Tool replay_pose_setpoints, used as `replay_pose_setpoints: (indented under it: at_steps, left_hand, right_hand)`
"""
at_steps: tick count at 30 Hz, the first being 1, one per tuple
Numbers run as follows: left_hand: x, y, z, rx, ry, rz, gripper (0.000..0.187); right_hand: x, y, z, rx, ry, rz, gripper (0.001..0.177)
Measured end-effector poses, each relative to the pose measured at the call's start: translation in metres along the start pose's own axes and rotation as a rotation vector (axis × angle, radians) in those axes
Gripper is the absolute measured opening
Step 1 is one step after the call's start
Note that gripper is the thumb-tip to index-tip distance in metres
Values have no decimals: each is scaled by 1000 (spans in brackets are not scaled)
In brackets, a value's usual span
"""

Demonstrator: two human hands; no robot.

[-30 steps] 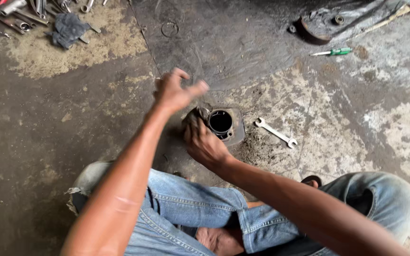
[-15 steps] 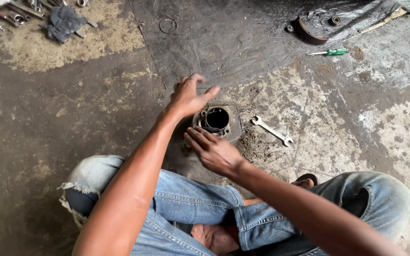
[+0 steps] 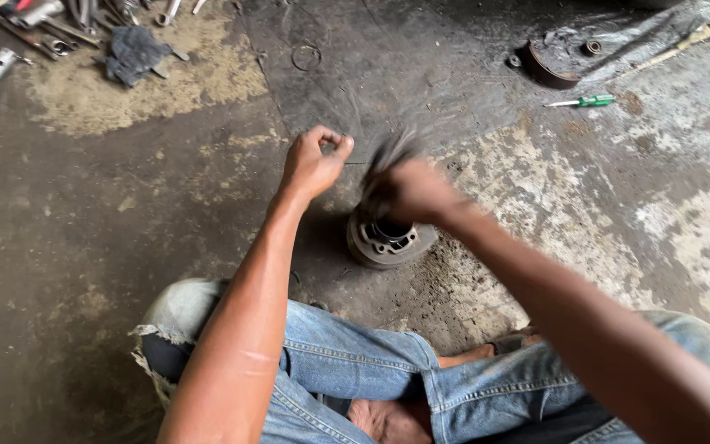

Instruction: The person sits on the floor and cleans a cylindrical metal mechanical part. They use a wrench to scrape the exterior surface, then switch to a screwdriver to scrape the interior bore. Finally, they wipe the part with a cloth.

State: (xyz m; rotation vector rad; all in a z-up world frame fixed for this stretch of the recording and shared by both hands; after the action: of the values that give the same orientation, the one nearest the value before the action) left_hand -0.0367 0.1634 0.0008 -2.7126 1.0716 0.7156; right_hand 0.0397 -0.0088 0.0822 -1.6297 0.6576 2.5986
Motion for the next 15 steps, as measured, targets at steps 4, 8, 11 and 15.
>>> replay_pose_setpoints:
  at_steps: [4, 8, 11, 15]
  left_hand:
    - [-12, 0, 4, 38, -66, -103, 32]
    - [-10, -5, -3, 50, -32, -112, 32]
    - [-6, -2, -3, 31, 10, -108, 31]
    - [-7, -7, -6, 47, 27, -131, 31]
  right_hand:
    - [55, -27, 40, -87, 308, 220, 23]
    - [24, -52, -20, -171, 120, 22, 37]
    - [14, -74, -51, 71, 267, 200, 25]
    - [63, -98, -17, -207, 84, 8, 40]
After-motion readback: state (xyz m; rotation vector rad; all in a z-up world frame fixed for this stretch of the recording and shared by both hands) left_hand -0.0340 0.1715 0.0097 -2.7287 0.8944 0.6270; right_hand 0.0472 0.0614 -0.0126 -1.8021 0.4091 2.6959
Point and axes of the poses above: each hand's wrist, its own y-axis away from the middle knuckle, its own x-axis out of the palm, z = x × y, the point moved 3 cm from there along -y, towards the middle knuckle, and after that the axes turned 6 degrees about -x, right-handed, at the moved point
